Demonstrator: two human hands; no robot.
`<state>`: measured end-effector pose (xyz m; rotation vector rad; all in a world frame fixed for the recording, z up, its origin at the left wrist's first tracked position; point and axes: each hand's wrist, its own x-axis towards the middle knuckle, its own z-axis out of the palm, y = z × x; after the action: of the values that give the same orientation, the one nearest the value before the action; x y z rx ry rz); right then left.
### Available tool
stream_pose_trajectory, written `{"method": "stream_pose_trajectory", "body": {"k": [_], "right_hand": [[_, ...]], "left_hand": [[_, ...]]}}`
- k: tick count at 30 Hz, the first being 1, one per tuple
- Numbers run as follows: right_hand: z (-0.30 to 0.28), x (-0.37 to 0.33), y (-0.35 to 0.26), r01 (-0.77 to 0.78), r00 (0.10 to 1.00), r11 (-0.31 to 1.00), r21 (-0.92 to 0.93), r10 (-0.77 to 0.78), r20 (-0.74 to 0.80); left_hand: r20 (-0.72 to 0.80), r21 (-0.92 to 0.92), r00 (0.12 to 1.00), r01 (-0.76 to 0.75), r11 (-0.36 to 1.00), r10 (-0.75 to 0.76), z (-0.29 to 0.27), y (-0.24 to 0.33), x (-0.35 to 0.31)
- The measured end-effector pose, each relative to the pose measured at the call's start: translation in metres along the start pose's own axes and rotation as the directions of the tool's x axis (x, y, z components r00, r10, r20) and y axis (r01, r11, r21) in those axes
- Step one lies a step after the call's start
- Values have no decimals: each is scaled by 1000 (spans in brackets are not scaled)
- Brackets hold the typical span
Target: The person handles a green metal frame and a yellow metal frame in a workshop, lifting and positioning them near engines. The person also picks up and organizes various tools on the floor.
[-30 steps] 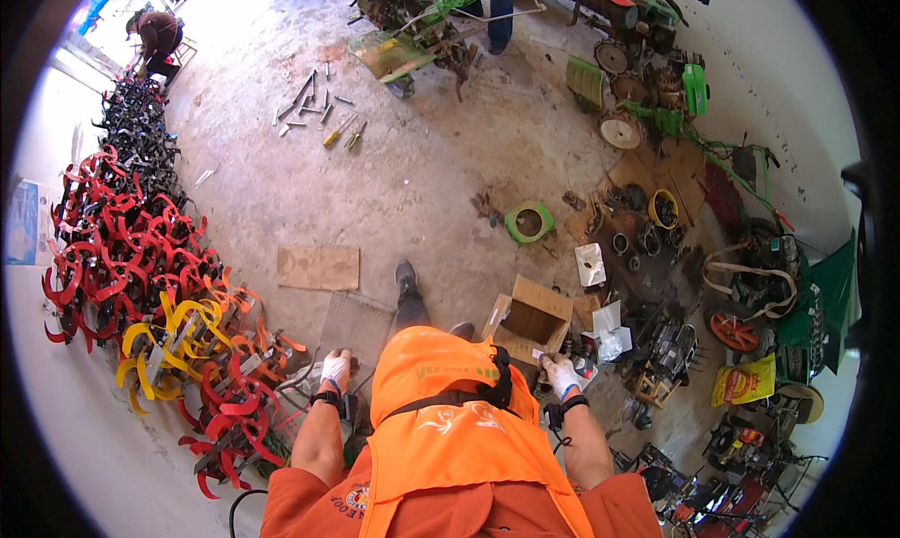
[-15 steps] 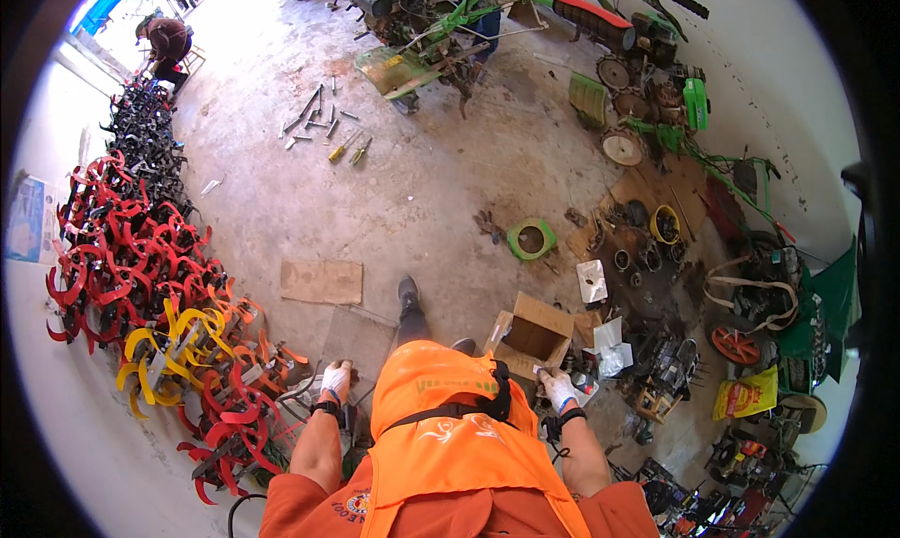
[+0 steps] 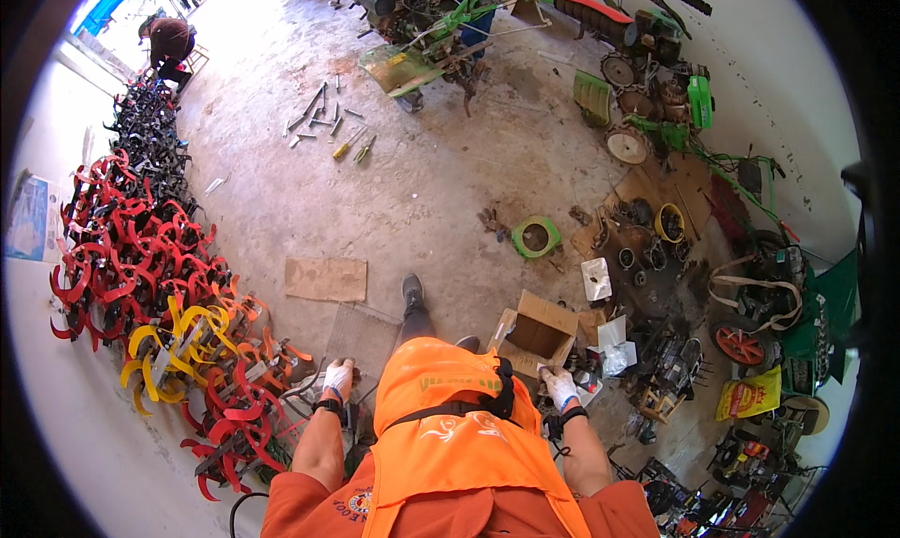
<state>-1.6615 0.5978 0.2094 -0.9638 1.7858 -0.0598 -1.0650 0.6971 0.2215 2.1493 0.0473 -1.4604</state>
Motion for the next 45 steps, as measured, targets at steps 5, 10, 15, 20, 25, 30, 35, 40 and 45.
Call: {"method": "stream_pose_trajectory", "body": {"k": [5, 10, 15, 20, 25, 30, 35, 40, 45], "right_hand": [[1, -2, 1, 0, 1000, 1000, -5, 0, 6], [-1, -17, -15, -79, 996, 992, 99, 75, 41], [-1, -22, -22, -26, 999, 997, 69, 23, 37], [2, -24, -23, -38, 999, 994, 98, 40, -14], [4, -26, -22, -42, 999, 985, 169, 40, 11], [5, -21, -16, -67, 996, 988, 138, 58, 65], [4, -20, -16, -128, 990, 984, 124, 119, 74], [5, -21, -18, -105, 993, 982, 157, 96, 64], [7, -16, -9, -99, 994, 986, 132, 93, 50]], "left_hand": [[25, -51, 999, -44, 998, 45, -1, -4, 2], [36, -60, 998, -45, 997, 47, -2, -9, 3], [17, -78, 999, -41, 996, 42, -1, -10, -1], [29, -46, 998, -56, 997, 58, -1, -8, -6], [21, -28, 999, -24, 999, 25, -3, -11, -6], [21, -63, 998, -55, 996, 56, -3, -17, 0], [28, -61, 999, -36, 997, 38, -3, -18, 2], [18, -42, 1000, 9, 999, -8, -3, -19, 4], [42, -48, 999, -21, 999, 23, -2, -20, 7]]}}
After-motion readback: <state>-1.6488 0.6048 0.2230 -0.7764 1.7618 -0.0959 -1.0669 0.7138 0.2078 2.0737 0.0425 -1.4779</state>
